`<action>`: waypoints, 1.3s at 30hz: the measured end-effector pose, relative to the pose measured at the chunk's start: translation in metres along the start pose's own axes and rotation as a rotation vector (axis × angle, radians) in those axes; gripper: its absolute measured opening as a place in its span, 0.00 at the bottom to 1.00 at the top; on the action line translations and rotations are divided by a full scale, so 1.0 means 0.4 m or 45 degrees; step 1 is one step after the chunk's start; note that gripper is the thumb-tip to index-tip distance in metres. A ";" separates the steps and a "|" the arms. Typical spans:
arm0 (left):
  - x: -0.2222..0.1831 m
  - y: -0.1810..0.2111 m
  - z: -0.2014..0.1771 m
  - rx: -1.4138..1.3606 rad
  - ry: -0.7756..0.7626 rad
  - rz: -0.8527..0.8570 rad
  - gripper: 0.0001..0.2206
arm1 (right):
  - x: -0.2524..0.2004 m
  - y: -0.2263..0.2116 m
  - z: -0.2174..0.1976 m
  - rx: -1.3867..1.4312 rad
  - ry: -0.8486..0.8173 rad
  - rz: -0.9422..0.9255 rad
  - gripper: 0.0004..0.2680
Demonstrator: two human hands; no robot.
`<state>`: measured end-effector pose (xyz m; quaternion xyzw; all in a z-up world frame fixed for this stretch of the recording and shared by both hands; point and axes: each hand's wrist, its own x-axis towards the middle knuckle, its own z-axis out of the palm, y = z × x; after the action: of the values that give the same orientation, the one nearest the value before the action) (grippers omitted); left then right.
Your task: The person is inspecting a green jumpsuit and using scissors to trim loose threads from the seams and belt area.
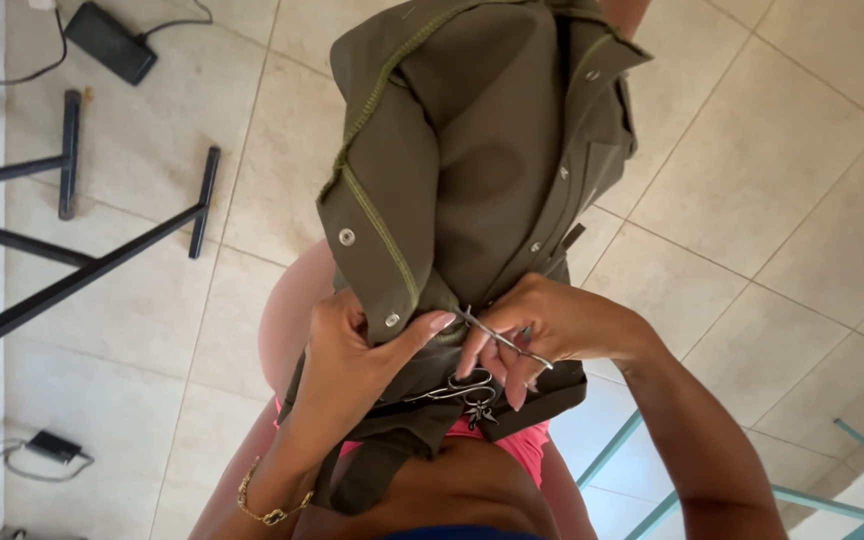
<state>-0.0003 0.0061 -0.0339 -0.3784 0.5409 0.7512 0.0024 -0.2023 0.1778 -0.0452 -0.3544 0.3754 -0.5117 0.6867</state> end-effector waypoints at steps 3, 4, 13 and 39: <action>0.005 0.012 0.000 0.035 0.000 -0.014 0.07 | 0.002 0.029 -0.025 0.071 -0.103 0.009 0.21; 0.006 0.014 0.000 0.032 0.002 -0.023 0.07 | 0.007 0.023 -0.032 0.080 -0.104 0.014 0.21; 0.011 0.031 -0.008 0.102 -0.049 -0.017 0.12 | 0.023 0.011 -0.054 0.192 -0.217 0.033 0.19; 0.012 0.046 -0.017 0.195 -0.115 0.033 0.20 | 0.009 0.079 -0.009 0.040 0.018 -0.196 0.09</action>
<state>-0.0076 -0.0091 -0.0226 -0.3358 0.6010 0.7238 0.0458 -0.1909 0.1810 -0.0752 -0.3676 0.3439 -0.5713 0.6482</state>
